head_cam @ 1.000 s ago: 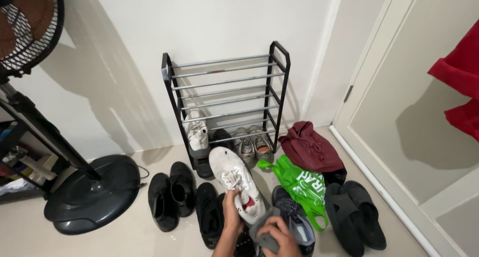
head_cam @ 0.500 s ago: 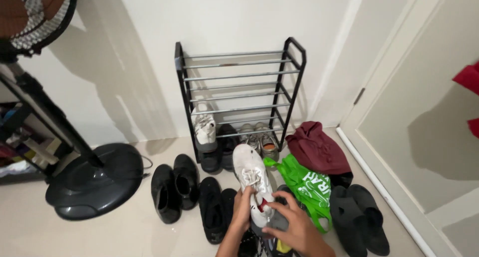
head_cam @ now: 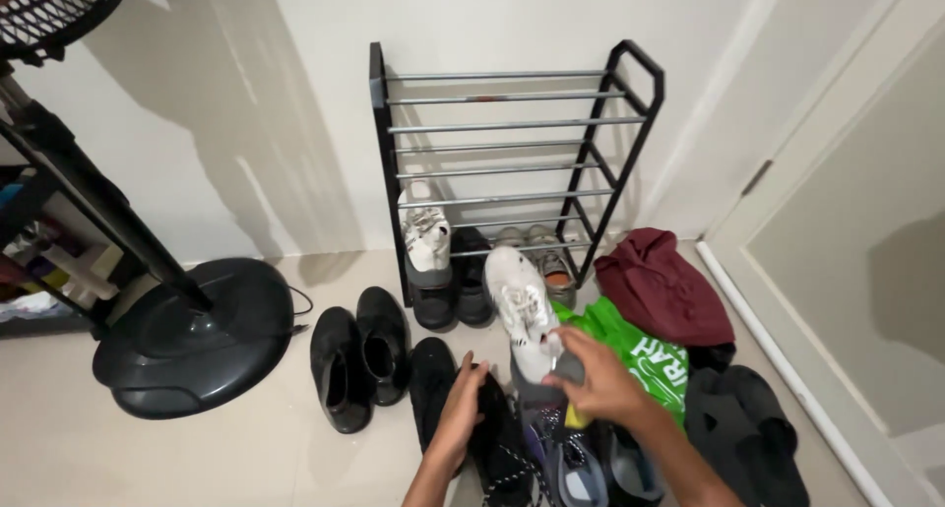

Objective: Cleaning various pairs of shoes with a cloth and placing them on a shoe rack.

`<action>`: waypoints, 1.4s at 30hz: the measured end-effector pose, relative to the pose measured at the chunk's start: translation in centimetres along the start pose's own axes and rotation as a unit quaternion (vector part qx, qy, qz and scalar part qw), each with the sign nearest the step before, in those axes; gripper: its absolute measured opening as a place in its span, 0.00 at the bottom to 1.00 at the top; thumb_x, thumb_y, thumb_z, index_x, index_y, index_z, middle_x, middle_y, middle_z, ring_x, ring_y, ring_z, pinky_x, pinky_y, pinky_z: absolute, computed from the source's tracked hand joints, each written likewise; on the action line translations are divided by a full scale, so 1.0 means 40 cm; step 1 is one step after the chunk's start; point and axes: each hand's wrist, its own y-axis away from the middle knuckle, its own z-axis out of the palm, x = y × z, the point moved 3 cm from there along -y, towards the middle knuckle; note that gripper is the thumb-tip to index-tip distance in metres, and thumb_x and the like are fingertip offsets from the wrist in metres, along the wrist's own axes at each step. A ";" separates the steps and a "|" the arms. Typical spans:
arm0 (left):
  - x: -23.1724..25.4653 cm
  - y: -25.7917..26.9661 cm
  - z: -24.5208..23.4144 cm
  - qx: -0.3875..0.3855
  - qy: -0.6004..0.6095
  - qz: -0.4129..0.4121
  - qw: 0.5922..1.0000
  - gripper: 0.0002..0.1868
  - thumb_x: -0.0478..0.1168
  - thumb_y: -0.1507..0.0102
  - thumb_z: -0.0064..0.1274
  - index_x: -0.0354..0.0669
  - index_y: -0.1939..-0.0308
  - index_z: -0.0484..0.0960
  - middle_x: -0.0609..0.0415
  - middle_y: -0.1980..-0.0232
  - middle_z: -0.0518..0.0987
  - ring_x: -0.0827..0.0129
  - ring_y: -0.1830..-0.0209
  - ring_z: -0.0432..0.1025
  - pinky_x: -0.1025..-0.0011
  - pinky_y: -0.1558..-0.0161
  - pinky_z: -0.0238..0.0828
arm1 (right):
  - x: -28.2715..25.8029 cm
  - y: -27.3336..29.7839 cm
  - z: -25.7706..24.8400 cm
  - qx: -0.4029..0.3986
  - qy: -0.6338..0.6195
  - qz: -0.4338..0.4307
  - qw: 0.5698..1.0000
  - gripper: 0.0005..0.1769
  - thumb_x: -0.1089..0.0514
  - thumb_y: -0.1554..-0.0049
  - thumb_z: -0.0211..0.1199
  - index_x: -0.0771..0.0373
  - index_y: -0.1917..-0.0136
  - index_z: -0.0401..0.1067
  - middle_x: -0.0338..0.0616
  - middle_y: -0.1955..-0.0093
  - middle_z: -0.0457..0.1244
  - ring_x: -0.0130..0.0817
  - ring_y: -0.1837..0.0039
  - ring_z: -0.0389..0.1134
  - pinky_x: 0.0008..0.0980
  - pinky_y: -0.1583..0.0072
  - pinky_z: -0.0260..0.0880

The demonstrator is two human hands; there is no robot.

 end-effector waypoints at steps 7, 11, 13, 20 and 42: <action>-0.164 -0.042 -0.147 0.039 0.013 -0.020 0.999 0.42 0.62 0.39 0.47 0.64 0.21 0.58 0.50 0.25 0.67 0.55 0.24 0.61 0.49 0.32 0.61 | 0.099 -0.220 0.042 0.073 0.034 -0.052 0.995 0.37 0.51 0.53 0.76 0.72 0.37 0.67 0.60 0.39 0.63 0.55 0.38 0.67 0.42 0.38 0.67; -0.290 -0.079 -0.228 0.048 0.032 -0.046 0.997 0.41 0.58 0.40 0.50 0.67 0.22 0.60 0.50 0.31 0.74 0.53 0.28 0.65 0.49 0.35 0.65 | 0.133 -0.349 0.085 0.076 0.033 -0.041 0.996 0.36 0.50 0.52 0.76 0.72 0.37 0.67 0.59 0.40 0.64 0.55 0.37 0.66 0.42 0.38 0.67; -0.319 -0.082 -0.257 0.045 0.044 -0.054 0.997 0.41 0.57 0.40 0.50 0.68 0.22 0.60 0.50 0.33 0.76 0.53 0.29 0.66 0.49 0.36 0.66 | 0.159 -0.407 0.116 0.070 0.032 -0.035 0.996 0.36 0.50 0.52 0.75 0.71 0.37 0.67 0.59 0.39 0.64 0.56 0.37 0.66 0.42 0.38 0.66; -0.347 -0.049 -0.296 -0.024 0.074 -0.100 0.992 0.39 0.59 0.41 0.48 0.71 0.23 0.61 0.55 0.35 0.78 0.59 0.34 0.68 0.53 0.37 0.69 | 0.188 -0.518 0.164 0.100 0.012 -0.086 0.991 0.33 0.54 0.53 0.76 0.71 0.39 0.68 0.59 0.41 0.63 0.58 0.38 0.65 0.44 0.37 0.66; -0.411 -0.083 -0.341 -0.044 0.076 -0.134 0.987 0.35 0.56 0.39 0.45 0.72 0.26 0.65 0.57 0.36 0.79 0.61 0.38 0.72 0.56 0.43 0.71 | 0.232 -0.554 0.211 0.074 -0.035 -0.008 0.997 0.34 0.53 0.53 0.77 0.68 0.37 0.69 0.54 0.37 0.64 0.51 0.35 0.66 0.39 0.34 0.65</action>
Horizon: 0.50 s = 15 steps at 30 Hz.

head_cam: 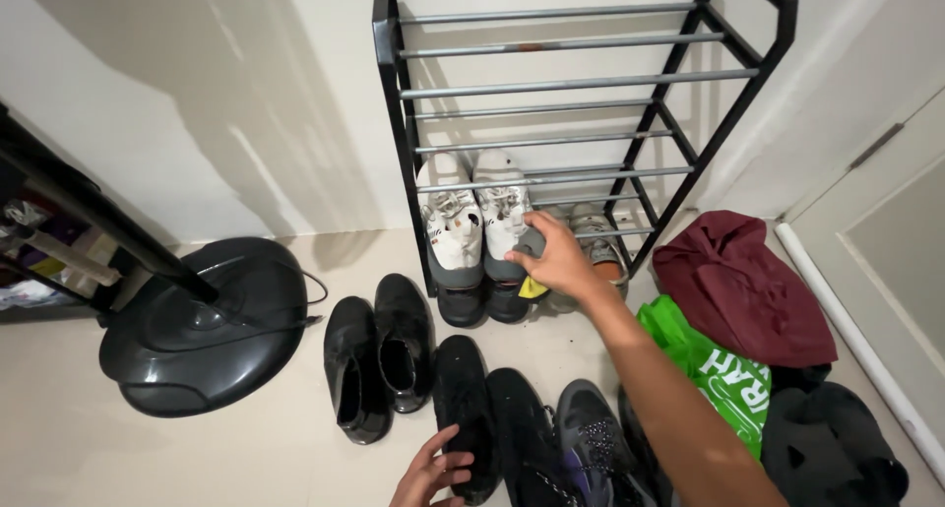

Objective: Cleaning various pairs of shoes with a cloth and placing them on a shoe rack.

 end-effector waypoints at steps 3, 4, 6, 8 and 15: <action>-0.011 -0.008 -0.002 -0.005 0.002 0.005 1.000 0.34 0.56 0.39 0.44 0.70 0.26 0.65 0.56 0.36 0.79 0.61 0.38 0.72 0.57 0.43 0.72 | -0.035 0.019 -0.027 0.033 -0.004 -0.027 0.999 0.39 0.54 0.54 0.78 0.68 0.33 0.67 0.56 0.33 0.61 0.54 0.32 0.63 0.41 0.33 0.62; -0.025 -0.022 -0.009 -0.005 0.000 0.008 1.000 0.34 0.56 0.39 0.44 0.70 0.26 0.65 0.56 0.36 0.79 0.61 0.38 0.72 0.57 0.43 0.72 | -0.043 0.040 -0.035 0.035 -0.004 -0.029 0.999 0.39 0.54 0.54 0.78 0.68 0.33 0.67 0.56 0.33 0.61 0.54 0.32 0.63 0.41 0.33 0.62; -0.050 -0.048 -0.023 -0.009 0.021 0.010 1.000 0.33 0.56 0.38 0.45 0.68 0.27 0.67 0.54 0.37 0.80 0.60 0.39 0.72 0.56 0.43 0.73 | -0.062 0.083 -0.060 0.099 -0.021 -0.051 0.994 0.39 0.56 0.52 0.77 0.67 0.31 0.67 0.56 0.31 0.60 0.54 0.30 0.62 0.43 0.32 0.61; -0.043 -0.043 -0.010 -0.004 0.033 0.024 0.999 0.32 0.55 0.38 0.46 0.65 0.28 0.69 0.54 0.38 0.80 0.60 0.40 0.73 0.57 0.43 0.73 | -0.027 0.177 -0.077 0.148 -0.051 -0.033 0.987 0.35 0.56 0.49 0.75 0.65 0.32 0.67 0.53 0.33 0.63 0.48 0.31 0.64 0.40 0.31 0.62; -0.036 -0.058 0.135 -0.017 0.078 0.213 0.974 0.23 0.42 0.35 0.52 0.43 0.36 0.75 0.47 0.51 0.83 0.63 0.55 0.80 0.66 0.52 0.78 | 0.140 0.651 -0.152 0.248 -0.064 0.165 0.952 0.28 0.56 0.47 0.71 0.64 0.36 0.67 0.48 0.39 0.65 0.40 0.36 0.66 0.37 0.35 0.63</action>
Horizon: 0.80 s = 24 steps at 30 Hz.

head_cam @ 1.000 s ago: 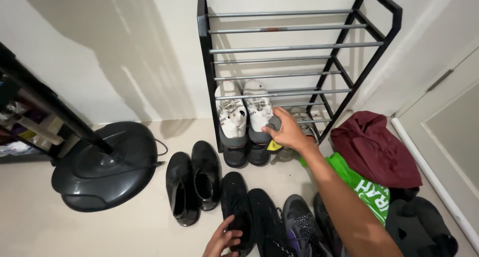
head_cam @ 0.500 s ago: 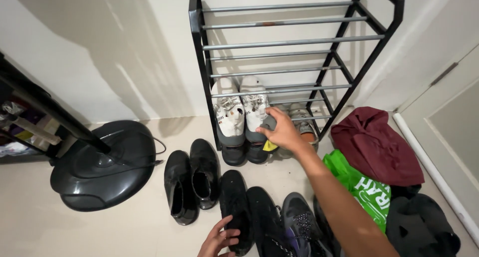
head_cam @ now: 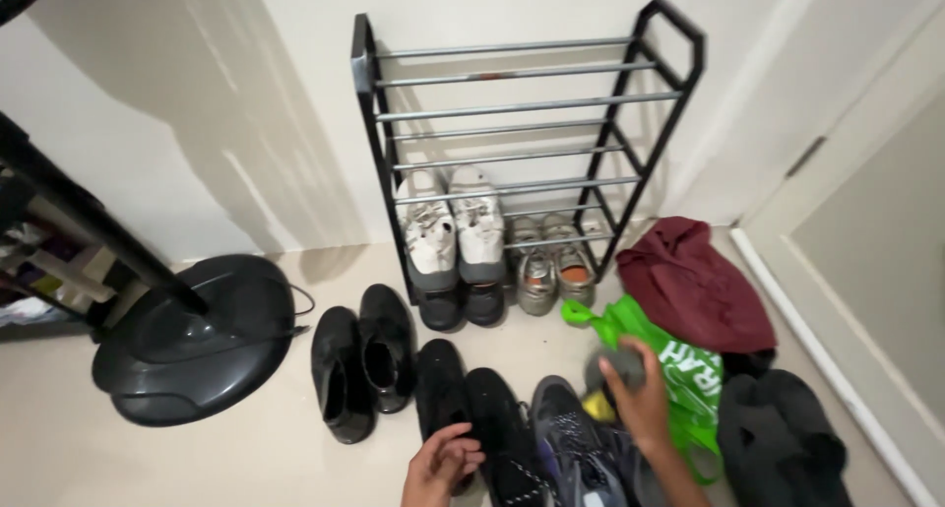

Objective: Cleaning various pairs of shoes with a cloth and placing them on a shoe rack.

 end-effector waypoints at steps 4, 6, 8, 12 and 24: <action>-0.002 -0.009 0.161 0.006 -0.045 0.008 0.999 0.17 0.42 0.34 0.50 0.40 0.43 0.78 0.47 0.58 0.84 0.64 0.72 0.74 0.67 0.68 0.68 | 0.031 0.124 -0.104 0.023 0.077 -0.025 0.996 0.26 0.56 0.50 0.73 0.62 0.40 0.70 0.48 0.45 0.65 0.42 0.42 0.67 0.38 0.38 0.66; -0.026 -0.020 0.224 0.072 -0.144 -0.024 0.987 0.17 0.46 0.32 0.47 0.37 0.52 0.83 0.47 0.70 0.77 0.64 0.85 0.62 0.64 0.80 0.54 | 0.010 0.169 -0.116 -0.028 0.115 -0.099 0.988 0.23 0.58 0.51 0.71 0.60 0.43 0.71 0.49 0.46 0.63 0.46 0.44 0.67 0.40 0.41 0.67; -0.047 -0.051 0.282 0.071 -0.206 0.034 0.975 0.19 0.49 0.29 0.45 0.36 0.58 0.83 0.48 0.75 0.74 0.64 0.84 0.64 0.64 0.77 0.58 | 0.052 0.204 -0.114 -0.055 0.145 -0.111 0.982 0.26 0.59 0.56 0.72 0.61 0.44 0.71 0.51 0.47 0.63 0.51 0.43 0.66 0.42 0.41 0.66; 0.036 0.000 0.450 0.045 -0.393 0.186 0.899 0.25 0.56 0.29 0.49 0.39 0.67 0.84 0.55 0.75 0.78 0.63 0.72 0.75 0.65 0.65 0.72 | 0.033 0.222 -0.108 -0.084 0.161 -0.050 0.982 0.22 0.61 0.58 0.73 0.59 0.48 0.72 0.49 0.47 0.65 0.53 0.42 0.66 0.42 0.42 0.67; -0.112 0.032 0.461 -0.155 -0.649 0.162 0.727 0.50 0.46 0.52 0.71 0.63 0.28 0.64 0.48 0.28 0.56 0.42 0.25 0.48 0.38 0.35 0.54 | -0.005 0.238 -0.110 0.010 0.149 -0.042 0.988 0.17 0.60 0.56 0.71 0.61 0.53 0.72 0.48 0.52 0.66 0.52 0.45 0.67 0.43 0.44 0.68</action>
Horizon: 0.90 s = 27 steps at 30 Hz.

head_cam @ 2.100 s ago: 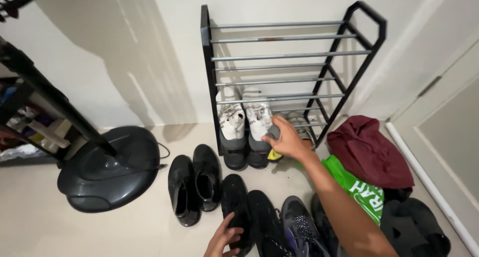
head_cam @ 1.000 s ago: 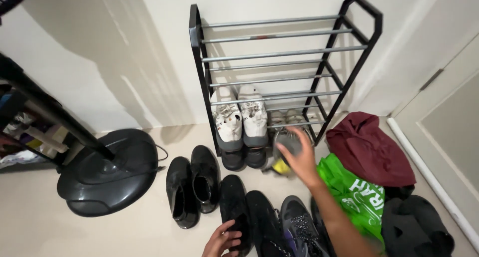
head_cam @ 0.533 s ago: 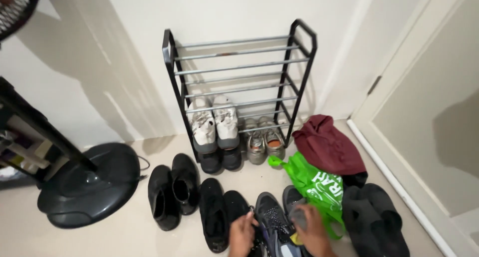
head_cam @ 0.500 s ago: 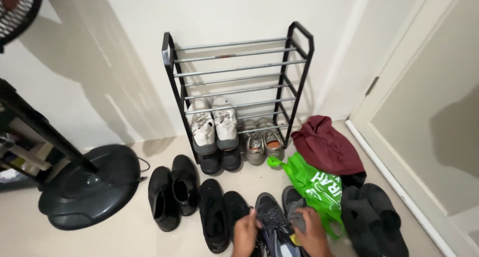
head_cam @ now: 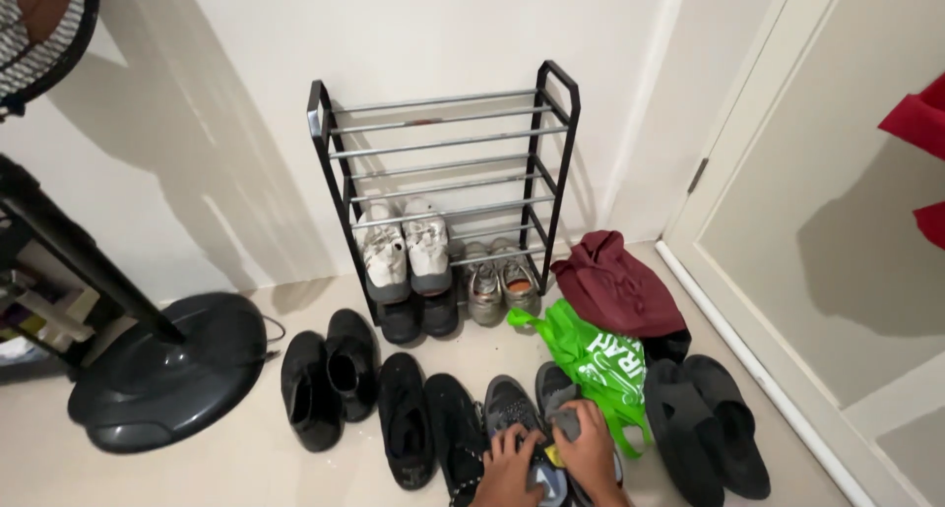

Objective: Cleaning various pairs of shoes with a cloth and placing them on a shoe rack.

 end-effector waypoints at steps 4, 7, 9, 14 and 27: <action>0.009 -0.004 -0.044 -0.036 0.016 -0.015 0.999 0.47 0.45 0.50 0.70 0.66 0.29 0.64 0.49 0.28 0.56 0.44 0.24 0.46 0.39 0.35 0.52 | -0.001 0.001 -0.001 0.006 0.013 -0.001 1.000 0.16 0.60 0.57 0.71 0.60 0.54 0.72 0.47 0.53 0.66 0.51 0.46 0.68 0.43 0.45 0.68; -0.017 -0.003 -0.029 -0.046 0.080 -0.025 0.995 0.41 0.43 0.48 0.69 0.67 0.32 0.69 0.53 0.31 0.58 0.49 0.25 0.48 0.45 0.33 0.50 | -0.008 0.012 -0.008 0.013 -0.001 -0.007 1.000 0.16 0.60 0.57 0.70 0.60 0.54 0.72 0.47 0.52 0.66 0.52 0.46 0.67 0.43 0.45 0.68; -0.036 -0.003 -0.030 -0.004 0.156 0.001 0.988 0.34 0.41 0.46 0.67 0.66 0.36 0.75 0.57 0.34 0.63 0.55 0.27 0.52 0.53 0.31 0.50 | -0.013 0.009 -0.007 0.012 0.009 0.003 1.000 0.16 0.60 0.56 0.71 0.59 0.54 0.72 0.47 0.53 0.66 0.52 0.46 0.67 0.43 0.45 0.68; -0.028 0.006 -0.054 0.008 0.206 0.006 0.978 0.31 0.39 0.45 0.65 0.64 0.37 0.78 0.60 0.35 0.65 0.59 0.29 0.55 0.60 0.30 0.50 | -0.014 0.007 -0.003 0.004 0.011 0.011 1.000 0.16 0.60 0.56 0.70 0.60 0.54 0.72 0.48 0.52 0.66 0.52 0.45 0.67 0.44 0.45 0.68; -0.049 0.002 -0.056 0.043 0.272 0.016 0.961 0.28 0.37 0.45 0.66 0.54 0.40 0.81 0.56 0.35 0.70 0.59 0.31 0.60 0.66 0.29 0.55 | -0.005 0.011 -0.001 0.012 0.015 -0.007 1.000 0.16 0.61 0.57 0.69 0.61 0.53 0.71 0.48 0.52 0.65 0.53 0.45 0.67 0.44 0.44 0.67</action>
